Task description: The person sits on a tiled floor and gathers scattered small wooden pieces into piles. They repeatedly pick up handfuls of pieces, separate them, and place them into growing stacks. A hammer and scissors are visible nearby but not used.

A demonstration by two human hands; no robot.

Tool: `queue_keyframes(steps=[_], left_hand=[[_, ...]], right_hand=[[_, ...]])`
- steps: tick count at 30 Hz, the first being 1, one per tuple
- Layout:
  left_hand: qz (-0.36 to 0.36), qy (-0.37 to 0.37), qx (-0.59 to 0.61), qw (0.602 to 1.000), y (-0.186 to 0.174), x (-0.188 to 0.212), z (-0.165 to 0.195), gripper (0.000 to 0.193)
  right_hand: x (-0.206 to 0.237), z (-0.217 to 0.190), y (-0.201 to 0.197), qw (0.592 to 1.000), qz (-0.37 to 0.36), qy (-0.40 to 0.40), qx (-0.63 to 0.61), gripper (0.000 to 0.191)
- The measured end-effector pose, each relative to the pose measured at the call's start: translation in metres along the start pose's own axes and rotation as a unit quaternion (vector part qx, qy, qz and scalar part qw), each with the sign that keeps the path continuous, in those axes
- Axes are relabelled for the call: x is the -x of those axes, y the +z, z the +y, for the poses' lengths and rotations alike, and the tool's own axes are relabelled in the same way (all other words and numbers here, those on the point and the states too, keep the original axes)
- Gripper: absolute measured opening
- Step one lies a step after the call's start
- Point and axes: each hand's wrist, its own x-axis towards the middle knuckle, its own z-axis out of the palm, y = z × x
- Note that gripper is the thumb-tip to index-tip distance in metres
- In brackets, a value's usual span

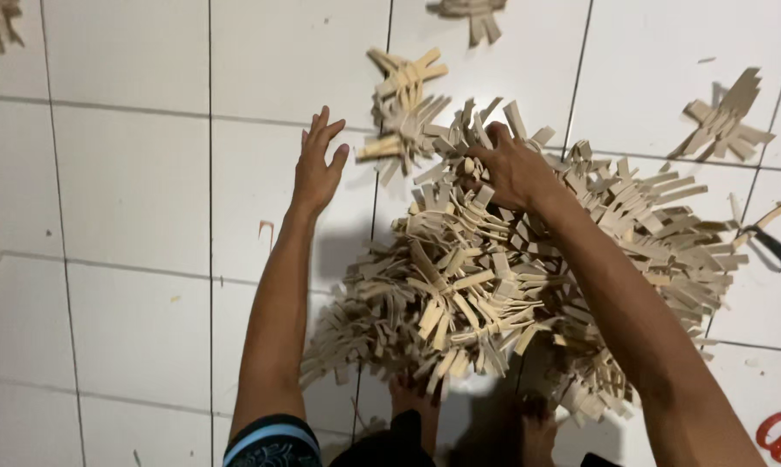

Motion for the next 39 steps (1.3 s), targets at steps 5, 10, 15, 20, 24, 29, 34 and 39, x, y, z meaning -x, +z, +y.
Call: queue_keyframes(steps=[5, 10, 15, 20, 24, 29, 34, 39], left_hand=[[0.058, -0.068, -0.007, 0.996, -0.008, 0.125, -0.023, 0.036], [0.264, -0.064, -0.23, 0.934, 0.01, 0.207, -0.04, 0.052], [0.291, -0.057, -0.258, 0.92, 0.01, 0.214, -0.047, 0.058], [0.296, -0.063, -0.256, 0.918, -0.005, 0.218, -0.031, 0.057], [0.258, -0.096, -0.241, 0.931, -0.014, 0.221, -0.023, 0.057], [0.259, -0.099, -0.245, 0.929, -0.021, 0.223, -0.019, 0.055], [0.285, -0.07, -0.204, 0.934, -0.04, 0.233, 0.0, 0.052], [0.129, -0.181, -0.006, 0.975, -0.079, 0.244, 0.004, 0.055]], right_hand=[[0.021, -0.017, -0.015, 0.997, -0.046, -0.061, -0.03, 0.078], [-0.032, 0.004, -0.096, 0.989, -0.018, 0.09, -0.114, 0.07], [-0.133, -0.017, -0.112, 0.972, 0.212, -0.011, -0.095, 0.089], [-0.153, -0.04, -0.031, 0.99, 0.128, 0.053, -0.016, 0.091], [-0.116, -0.066, 0.024, 0.993, 0.117, 0.008, 0.005, 0.072], [-0.062, -0.099, 0.006, 0.95, 0.201, -0.004, -0.238, 0.03], [-0.004, -0.088, -0.052, 0.895, 0.168, -0.046, -0.411, 0.045], [0.076, -0.035, -0.031, 0.886, 0.103, -0.033, -0.45, 0.064]])
